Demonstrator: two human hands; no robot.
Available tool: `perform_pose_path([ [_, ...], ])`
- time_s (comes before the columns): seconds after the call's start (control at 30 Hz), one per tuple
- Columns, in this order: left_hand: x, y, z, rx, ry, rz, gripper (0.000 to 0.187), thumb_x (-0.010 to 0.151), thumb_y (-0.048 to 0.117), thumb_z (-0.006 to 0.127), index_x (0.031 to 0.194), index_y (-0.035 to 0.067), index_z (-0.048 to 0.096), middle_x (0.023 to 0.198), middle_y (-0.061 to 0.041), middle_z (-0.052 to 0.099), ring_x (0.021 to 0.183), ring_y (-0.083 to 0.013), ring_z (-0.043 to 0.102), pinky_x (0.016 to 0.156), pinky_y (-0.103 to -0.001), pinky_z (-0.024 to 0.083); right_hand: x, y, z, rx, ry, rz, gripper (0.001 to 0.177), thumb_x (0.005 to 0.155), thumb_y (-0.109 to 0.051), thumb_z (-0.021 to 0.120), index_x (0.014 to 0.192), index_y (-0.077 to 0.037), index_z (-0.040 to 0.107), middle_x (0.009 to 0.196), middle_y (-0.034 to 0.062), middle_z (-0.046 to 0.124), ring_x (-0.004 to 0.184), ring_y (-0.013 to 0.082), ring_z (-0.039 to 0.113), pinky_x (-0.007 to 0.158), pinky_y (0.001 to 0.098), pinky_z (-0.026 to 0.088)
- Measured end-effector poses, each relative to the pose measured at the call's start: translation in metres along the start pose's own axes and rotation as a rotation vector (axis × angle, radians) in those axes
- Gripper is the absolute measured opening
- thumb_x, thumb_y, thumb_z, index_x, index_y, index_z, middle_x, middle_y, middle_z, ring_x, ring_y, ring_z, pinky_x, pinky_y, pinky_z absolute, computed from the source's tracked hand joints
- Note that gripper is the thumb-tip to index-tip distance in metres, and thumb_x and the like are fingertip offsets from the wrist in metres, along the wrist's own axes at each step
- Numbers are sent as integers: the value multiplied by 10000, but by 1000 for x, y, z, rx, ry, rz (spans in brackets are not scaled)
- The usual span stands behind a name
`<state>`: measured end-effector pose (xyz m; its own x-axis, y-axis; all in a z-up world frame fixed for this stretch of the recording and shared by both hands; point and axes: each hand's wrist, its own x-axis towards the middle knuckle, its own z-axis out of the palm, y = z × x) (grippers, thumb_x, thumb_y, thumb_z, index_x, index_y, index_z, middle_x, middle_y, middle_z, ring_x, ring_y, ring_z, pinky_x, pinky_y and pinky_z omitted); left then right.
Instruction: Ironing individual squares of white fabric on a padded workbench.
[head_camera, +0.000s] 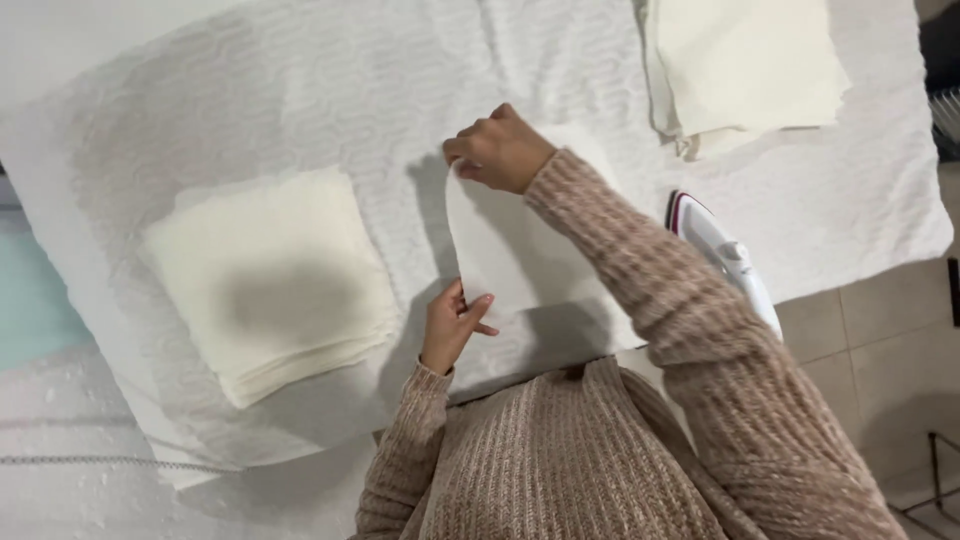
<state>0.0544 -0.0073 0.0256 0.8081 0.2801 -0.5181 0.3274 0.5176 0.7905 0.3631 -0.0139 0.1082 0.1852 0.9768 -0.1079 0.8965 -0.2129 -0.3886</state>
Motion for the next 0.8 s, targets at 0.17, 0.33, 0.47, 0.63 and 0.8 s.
perform_pose_path([
  [0.17, 9, -21, -20, 87, 186, -15, 304, 985, 64, 652, 1249, -74, 590, 1050, -236, 691, 710, -354, 756, 557, -378, 689, -11, -11, 35, -36, 132, 61, 654, 802, -105, 853, 1348, -220, 512, 1456, 42, 504, 1324, 286, 499, 1102, 629, 373],
  [0.33, -1, -14, -16, 43, 220, -70, 317, 999, 126, 662, 1254, -52, 601, 1070, -244, 704, 734, -343, 763, 563, -359, 690, -166, -15, 59, 303, 418, 563, 447, 920, -57, 738, 1333, -51, 568, 1237, 181, 581, 1133, 406, 601, 930, 503, 523],
  [0.47, -1, 0, -15, 61, 199, -129, 343, 989, 148, 682, 1254, -52, 596, 1058, -238, 713, 706, -332, 758, 542, -365, 681, -270, -13, 144, 298, 509, 931, 515, 806, -156, 873, 1235, -20, 624, 1003, 163, 673, 898, 341, 706, 728, 396, 607],
  [0.63, 13, -28, -31, 134, 178, -175, 367, 978, 163, 709, 1259, -49, 607, 973, -223, 723, 663, -346, 751, 518, -366, 671, -253, -22, 149, 222, 477, 912, 588, 754, -314, 917, 1188, -61, 612, 917, 84, 646, 874, 292, 667, 770, 412, 577],
  [0.8, 11, -29, -33, 210, 177, -175, 348, 985, 165, 691, 1245, -53, 616, 943, -244, 726, 648, -357, 749, 506, -370, 667, -262, 9, 175, 244, 300, 946, 397, 790, -388, 870, 955, -102, 651, 826, 56, 630, 864, 297, 662, 759, 428, 564],
])
